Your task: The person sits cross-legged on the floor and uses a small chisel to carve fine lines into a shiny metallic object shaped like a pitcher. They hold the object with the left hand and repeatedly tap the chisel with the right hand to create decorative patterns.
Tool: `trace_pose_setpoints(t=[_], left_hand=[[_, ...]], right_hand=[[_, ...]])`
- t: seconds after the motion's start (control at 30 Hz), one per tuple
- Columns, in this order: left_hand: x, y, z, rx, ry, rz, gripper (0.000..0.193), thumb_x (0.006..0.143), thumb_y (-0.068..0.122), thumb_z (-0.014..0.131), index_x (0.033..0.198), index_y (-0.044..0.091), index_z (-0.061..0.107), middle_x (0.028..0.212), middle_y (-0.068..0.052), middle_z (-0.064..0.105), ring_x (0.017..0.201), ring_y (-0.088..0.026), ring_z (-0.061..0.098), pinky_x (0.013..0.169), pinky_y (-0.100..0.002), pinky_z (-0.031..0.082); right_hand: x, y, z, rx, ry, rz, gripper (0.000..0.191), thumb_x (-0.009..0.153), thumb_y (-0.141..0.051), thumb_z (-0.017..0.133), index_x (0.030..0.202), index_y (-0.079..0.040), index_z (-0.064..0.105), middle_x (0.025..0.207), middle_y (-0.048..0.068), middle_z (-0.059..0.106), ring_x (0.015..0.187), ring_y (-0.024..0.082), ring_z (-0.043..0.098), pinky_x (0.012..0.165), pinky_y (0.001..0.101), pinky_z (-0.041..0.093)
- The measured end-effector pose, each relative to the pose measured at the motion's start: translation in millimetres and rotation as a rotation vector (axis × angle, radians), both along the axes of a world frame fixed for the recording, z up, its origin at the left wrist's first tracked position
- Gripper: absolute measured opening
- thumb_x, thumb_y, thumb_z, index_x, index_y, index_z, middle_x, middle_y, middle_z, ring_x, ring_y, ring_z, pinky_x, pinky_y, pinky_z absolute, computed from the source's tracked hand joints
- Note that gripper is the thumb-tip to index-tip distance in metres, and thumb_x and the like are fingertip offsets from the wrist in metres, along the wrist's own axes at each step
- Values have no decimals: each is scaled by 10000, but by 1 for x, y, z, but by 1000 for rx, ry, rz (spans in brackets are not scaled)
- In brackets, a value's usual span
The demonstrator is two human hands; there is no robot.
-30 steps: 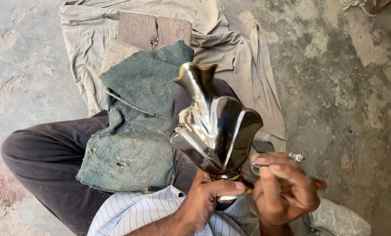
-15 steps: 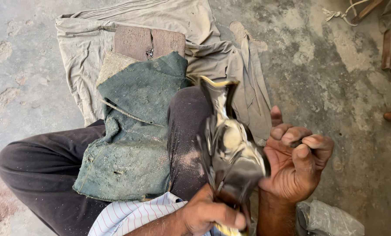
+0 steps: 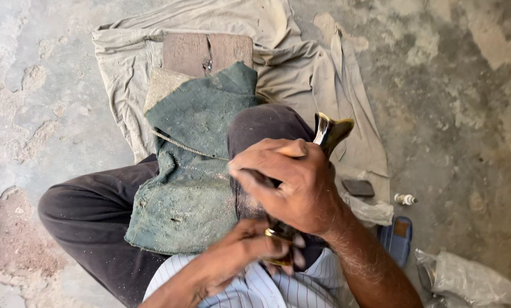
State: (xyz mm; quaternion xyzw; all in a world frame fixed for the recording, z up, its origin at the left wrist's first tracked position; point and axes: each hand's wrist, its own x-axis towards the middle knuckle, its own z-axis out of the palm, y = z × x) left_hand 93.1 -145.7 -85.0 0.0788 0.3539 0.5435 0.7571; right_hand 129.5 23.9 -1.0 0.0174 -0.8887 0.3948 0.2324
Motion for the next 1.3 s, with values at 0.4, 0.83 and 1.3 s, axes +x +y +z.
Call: trace_pose_setpoints(t=[0.4, 0.83, 1.3], left_hand=[[9, 6, 11, -15, -566, 218, 487, 798, 76, 724, 1252, -48, 599, 1183, -246, 714, 1041, -320, 736, 878, -408, 613], [46, 42, 27, -122, -57, 263, 260, 783, 95, 878, 903, 29, 657, 667, -9, 559, 525, -93, 468, 451, -242, 337], [41, 41, 36, 105, 56, 205, 550, 629, -64, 857, 1116, 50, 630, 1058, 2, 616, 1047, -132, 584, 865, -273, 517]], right_hand=[[85, 44, -20, -393, 590, -412, 107, 1092, 54, 707, 1149, -31, 675, 1036, 193, 743, 900, 242, 737, 866, 386, 647], [107, -1, -51, -700, 477, -530, 255, 953, 135, 684, 1176, 25, 624, 1063, 240, 740, 936, 262, 748, 846, 372, 631], [96, -2, -52, -579, 415, -466, 212, 987, 108, 642, 1183, 44, 591, 1087, 281, 727, 993, 281, 767, 776, 334, 671]])
